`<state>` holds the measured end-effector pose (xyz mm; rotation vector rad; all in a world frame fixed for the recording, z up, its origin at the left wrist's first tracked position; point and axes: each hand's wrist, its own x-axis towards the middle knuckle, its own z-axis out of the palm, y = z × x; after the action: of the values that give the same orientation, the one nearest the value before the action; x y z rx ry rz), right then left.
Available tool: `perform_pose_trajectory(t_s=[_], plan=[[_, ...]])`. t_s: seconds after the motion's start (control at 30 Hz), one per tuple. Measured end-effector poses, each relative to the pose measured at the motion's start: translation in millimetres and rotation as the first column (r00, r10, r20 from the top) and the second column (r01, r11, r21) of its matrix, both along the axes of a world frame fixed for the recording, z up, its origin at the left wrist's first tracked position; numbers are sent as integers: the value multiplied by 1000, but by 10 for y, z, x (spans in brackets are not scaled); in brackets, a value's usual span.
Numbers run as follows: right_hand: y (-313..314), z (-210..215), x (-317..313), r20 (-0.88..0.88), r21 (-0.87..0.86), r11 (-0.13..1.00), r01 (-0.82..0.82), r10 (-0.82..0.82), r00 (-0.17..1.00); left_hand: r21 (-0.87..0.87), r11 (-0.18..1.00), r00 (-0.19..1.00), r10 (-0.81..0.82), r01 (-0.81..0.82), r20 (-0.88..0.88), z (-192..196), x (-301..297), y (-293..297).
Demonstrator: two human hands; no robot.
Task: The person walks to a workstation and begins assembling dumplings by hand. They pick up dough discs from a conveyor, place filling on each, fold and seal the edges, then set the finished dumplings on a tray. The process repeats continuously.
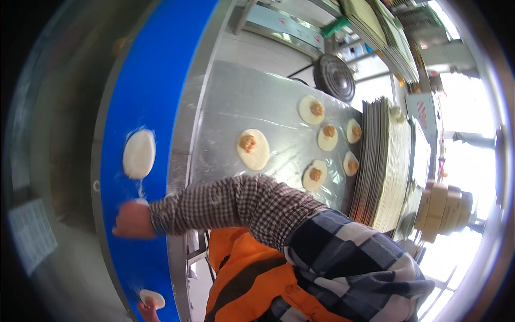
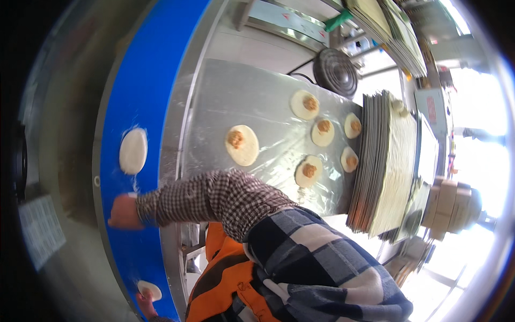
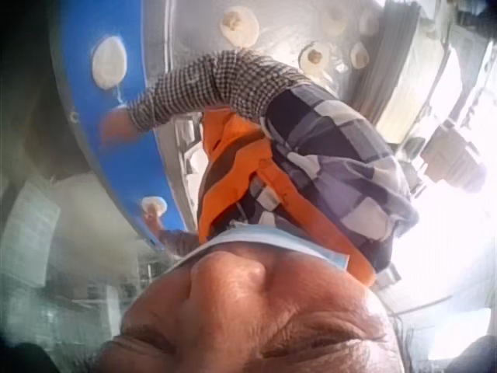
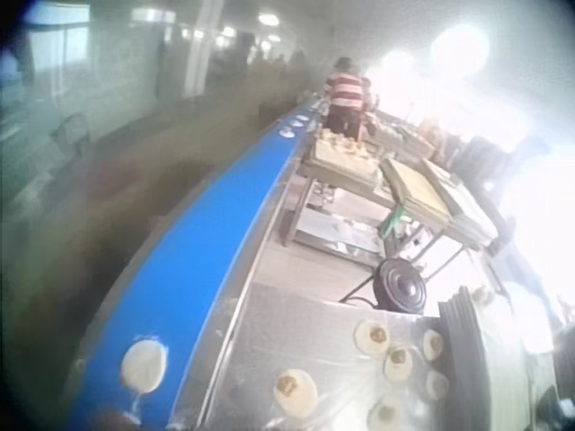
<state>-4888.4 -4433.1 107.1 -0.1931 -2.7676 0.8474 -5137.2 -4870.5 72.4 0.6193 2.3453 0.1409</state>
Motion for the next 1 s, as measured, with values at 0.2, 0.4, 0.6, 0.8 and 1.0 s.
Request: perform_pose_trajectory(t_s=[0.2,0.4,0.6,0.8,1.0], plan=[[170,518,1918,-80,-589,716,375,-513,854,-146,950,914,-306,275,-268,60,-105,-624],[40,339,3886,334,-764,-132,631,-919,212,407,835,929,-317,369,-193,778,953,243],[-375,136,4549,258,89,206,975,-950,177,561,811,327,-491,-168,807,744,3542,2379],[-73,572,4448,240,-18,223,975,-945,221,599,524,702,-706,606,-93,603,4300,3246],[209,619,3854,224,-69,351,934,-907,357,365,896,638,129,253,-759,250,1597,1533]])
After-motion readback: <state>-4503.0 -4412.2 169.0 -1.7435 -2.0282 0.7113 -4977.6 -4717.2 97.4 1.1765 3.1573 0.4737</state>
